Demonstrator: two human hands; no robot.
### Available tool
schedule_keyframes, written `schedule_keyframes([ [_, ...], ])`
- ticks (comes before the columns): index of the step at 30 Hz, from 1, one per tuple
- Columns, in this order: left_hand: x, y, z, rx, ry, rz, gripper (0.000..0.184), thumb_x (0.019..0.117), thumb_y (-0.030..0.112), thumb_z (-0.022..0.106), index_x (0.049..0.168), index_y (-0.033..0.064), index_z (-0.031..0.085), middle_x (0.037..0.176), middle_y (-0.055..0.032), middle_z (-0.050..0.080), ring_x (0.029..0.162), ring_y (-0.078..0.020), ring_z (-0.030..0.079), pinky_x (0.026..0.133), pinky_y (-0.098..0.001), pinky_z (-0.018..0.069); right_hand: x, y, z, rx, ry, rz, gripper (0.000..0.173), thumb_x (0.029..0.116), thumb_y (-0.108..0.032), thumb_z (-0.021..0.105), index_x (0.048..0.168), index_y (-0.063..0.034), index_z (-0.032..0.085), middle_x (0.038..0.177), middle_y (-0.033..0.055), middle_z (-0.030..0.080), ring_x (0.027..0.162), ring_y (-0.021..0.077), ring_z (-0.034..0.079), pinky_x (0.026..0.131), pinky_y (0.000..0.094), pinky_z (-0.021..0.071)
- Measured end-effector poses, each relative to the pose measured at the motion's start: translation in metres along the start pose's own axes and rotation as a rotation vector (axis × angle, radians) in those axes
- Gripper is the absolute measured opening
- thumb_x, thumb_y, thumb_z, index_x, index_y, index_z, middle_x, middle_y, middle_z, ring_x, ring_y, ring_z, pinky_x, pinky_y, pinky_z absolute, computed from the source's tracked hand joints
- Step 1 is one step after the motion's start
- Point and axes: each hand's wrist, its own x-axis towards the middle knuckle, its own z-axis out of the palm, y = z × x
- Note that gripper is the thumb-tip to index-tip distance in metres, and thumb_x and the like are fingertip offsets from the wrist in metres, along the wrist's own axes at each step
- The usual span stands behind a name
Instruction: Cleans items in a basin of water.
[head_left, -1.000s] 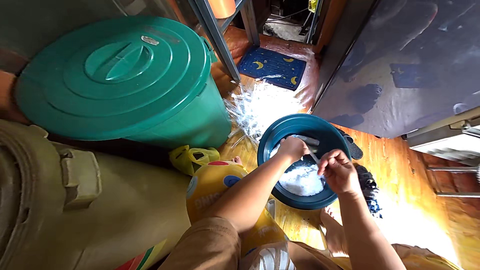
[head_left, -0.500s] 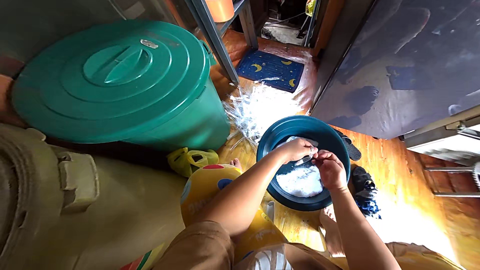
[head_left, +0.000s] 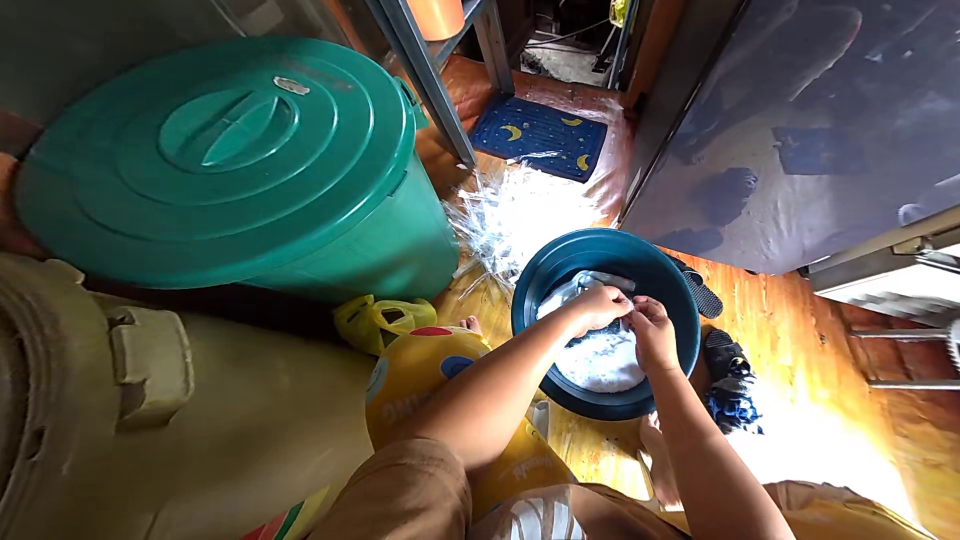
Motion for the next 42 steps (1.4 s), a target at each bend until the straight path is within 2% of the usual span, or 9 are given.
schedule_keyframes([
  [4, -0.003, 0.0, 0.0, 0.057, 0.026, 0.006, 0.039, 0.111, 0.031, 0.046, 0.114, 0.0011, 0.071, 0.119, -0.0143, 0.068, 0.113, -0.021, 0.063, 0.103, -0.0437, 0.0472, -0.006, -0.014, 0.0, 0.241, 0.02, 0.243, 0.012, 0.1001, -0.001, 0.059, 0.108, 0.0066, 0.06, 0.101, 0.0131, 0.064, 0.089, 0.0178, 0.066, 0.08, 0.0341, 0.0589],
  [7, -0.005, 0.004, 0.002, 0.161, 0.108, -0.022, 0.052, 0.1129, 0.039, 0.039, 0.121, -0.0023, 0.068, 0.126, -0.0233, 0.066, 0.124, -0.0339, 0.061, 0.108, -0.0556, 0.0431, -0.01, -0.026, 0.003, 0.246, 0.01, 0.303, 0.024, 0.1066, -0.013, 0.054, 0.118, 0.0072, 0.063, 0.109, 0.0146, 0.068, 0.1, 0.0196, 0.066, 0.086, 0.0369, 0.0567],
  [12, 0.0, -0.005, 0.01, 0.112, 0.203, -0.11, 0.044, 0.1126, 0.033, 0.038, 0.13, -0.0038, 0.057, 0.116, -0.0239, 0.067, 0.108, -0.0323, 0.067, 0.098, -0.0504, 0.0522, -0.013, -0.02, 0.013, 0.015, 0.006, 0.136, 0.011, 0.097, -0.006, 0.063, 0.098, 0.0051, 0.064, 0.117, 0.0159, 0.063, 0.097, 0.0177, 0.066, 0.083, 0.0322, 0.0584],
  [17, -0.01, -0.001, 0.008, 0.297, 0.037, -0.1, 0.043, 0.1137, 0.028, 0.032, 0.143, 0.003, 0.051, 0.135, -0.024, 0.06, 0.128, -0.0353, 0.059, 0.108, -0.0551, 0.0447, 0.0, -0.014, 0.008, -0.162, 0.07, 0.121, 0.02, 0.1008, -0.007, 0.053, 0.113, 0.0063, 0.062, 0.123, 0.0214, 0.057, 0.105, 0.0242, 0.063, 0.086, 0.0389, 0.0569],
  [26, -0.017, -0.004, 0.004, 0.455, -0.104, -0.033, 0.043, 0.1143, 0.028, 0.031, 0.141, 0.0008, 0.049, 0.13, -0.0255, 0.061, 0.124, -0.0361, 0.06, 0.105, -0.0556, 0.0457, 0.024, -0.035, -0.035, -0.372, 0.354, -0.086, 0.021, 0.0945, -0.003, 0.053, 0.109, 0.01, 0.062, 0.118, 0.0246, 0.06, 0.098, 0.0292, 0.065, 0.085, 0.0441, 0.0556],
  [29, -0.015, -0.012, 0.003, 0.493, -0.145, -0.006, 0.041, 0.1145, 0.027, 0.031, 0.138, -0.0007, 0.05, 0.124, -0.0264, 0.062, 0.118, -0.0382, 0.061, 0.102, -0.0574, 0.0462, 0.022, -0.053, -0.04, -0.311, 0.414, -0.143, 0.021, 0.0941, -0.002, 0.053, 0.112, 0.0079, 0.059, 0.114, 0.0194, 0.057, 0.087, 0.0218, 0.062, 0.078, 0.038, 0.0545],
  [33, -0.011, -0.026, 0.006, 0.583, -0.193, -0.088, 0.038, 0.1126, 0.024, 0.035, 0.14, 0.0035, 0.052, 0.124, -0.0205, 0.067, 0.12, -0.0369, 0.064, 0.104, -0.0624, 0.046, 0.0, -0.087, -0.02, -0.443, 0.04, -0.265, 0.014, 0.0966, -0.006, 0.057, 0.096, 0.0067, 0.063, 0.125, 0.0194, 0.06, 0.103, 0.0212, 0.066, 0.085, 0.0377, 0.0583],
  [36, -0.019, -0.026, 0.008, 0.721, -0.147, -0.172, 0.048, 0.1087, 0.033, 0.049, 0.151, 0.0107, 0.048, 0.146, -0.0241, 0.055, 0.142, -0.0459, 0.044, 0.111, -0.072, 0.0351, -0.008, -0.115, 0.003, -0.538, -0.198, -0.376, 0.012, 0.0976, -0.01, 0.064, 0.093, 0.0007, 0.066, 0.122, 0.0153, 0.061, 0.11, 0.0194, 0.063, 0.086, 0.0335, 0.0582],
  [42, -0.025, -0.018, 0.006, 0.846, -0.042, -0.197, 0.056, 0.1049, 0.031, 0.056, 0.156, 0.0123, 0.042, 0.149, -0.0271, 0.05, 0.144, -0.0484, 0.04, 0.109, -0.0691, 0.0397, 0.032, -0.179, 0.04, -0.624, -0.171, -0.688, 0.018, 0.0989, -0.016, 0.064, 0.101, 0.0002, 0.072, 0.125, 0.0195, 0.063, 0.114, 0.0252, 0.063, 0.088, 0.035, 0.0566],
])
